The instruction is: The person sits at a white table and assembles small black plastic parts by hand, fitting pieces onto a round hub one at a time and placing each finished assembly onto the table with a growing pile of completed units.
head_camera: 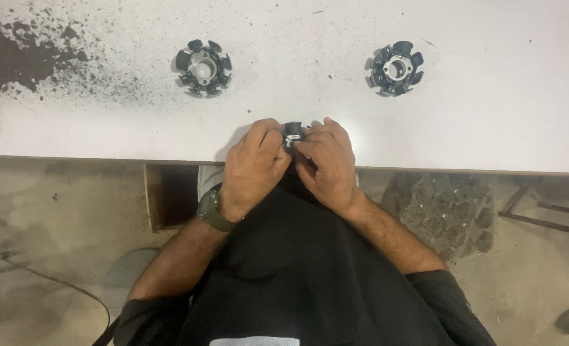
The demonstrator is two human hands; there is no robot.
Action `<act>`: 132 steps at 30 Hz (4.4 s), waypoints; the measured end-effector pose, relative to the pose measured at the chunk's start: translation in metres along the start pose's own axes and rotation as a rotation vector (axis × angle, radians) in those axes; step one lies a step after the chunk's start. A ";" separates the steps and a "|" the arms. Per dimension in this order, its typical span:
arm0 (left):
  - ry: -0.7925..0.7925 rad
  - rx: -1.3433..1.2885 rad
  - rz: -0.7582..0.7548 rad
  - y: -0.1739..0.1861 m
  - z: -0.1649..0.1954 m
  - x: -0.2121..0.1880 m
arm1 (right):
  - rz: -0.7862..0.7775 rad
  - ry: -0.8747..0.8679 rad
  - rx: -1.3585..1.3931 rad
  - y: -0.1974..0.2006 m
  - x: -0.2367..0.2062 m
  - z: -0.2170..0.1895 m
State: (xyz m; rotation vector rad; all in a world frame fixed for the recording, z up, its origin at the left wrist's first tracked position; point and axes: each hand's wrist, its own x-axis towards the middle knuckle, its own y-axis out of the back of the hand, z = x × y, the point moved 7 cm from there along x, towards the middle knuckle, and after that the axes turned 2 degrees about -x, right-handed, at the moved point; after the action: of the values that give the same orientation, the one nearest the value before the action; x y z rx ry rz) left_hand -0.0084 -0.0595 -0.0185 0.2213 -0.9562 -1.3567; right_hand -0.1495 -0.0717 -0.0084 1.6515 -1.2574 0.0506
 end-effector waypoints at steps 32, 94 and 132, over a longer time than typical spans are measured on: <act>-0.095 -0.098 -0.429 0.041 -0.002 0.050 | 0.237 -0.138 -0.103 0.080 -0.008 0.062; 0.124 -0.020 0.031 -0.002 -0.016 0.033 | -0.069 -0.129 0.020 0.005 0.031 0.020; 0.050 0.060 -0.117 0.034 -0.010 0.040 | 0.062 -0.172 0.012 0.009 0.029 0.008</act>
State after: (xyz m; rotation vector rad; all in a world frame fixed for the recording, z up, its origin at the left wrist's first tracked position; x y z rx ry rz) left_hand 0.0197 -0.0903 0.0151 0.3598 -0.9545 -1.4237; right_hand -0.1471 -0.0964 0.0102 1.6544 -1.4402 -0.0472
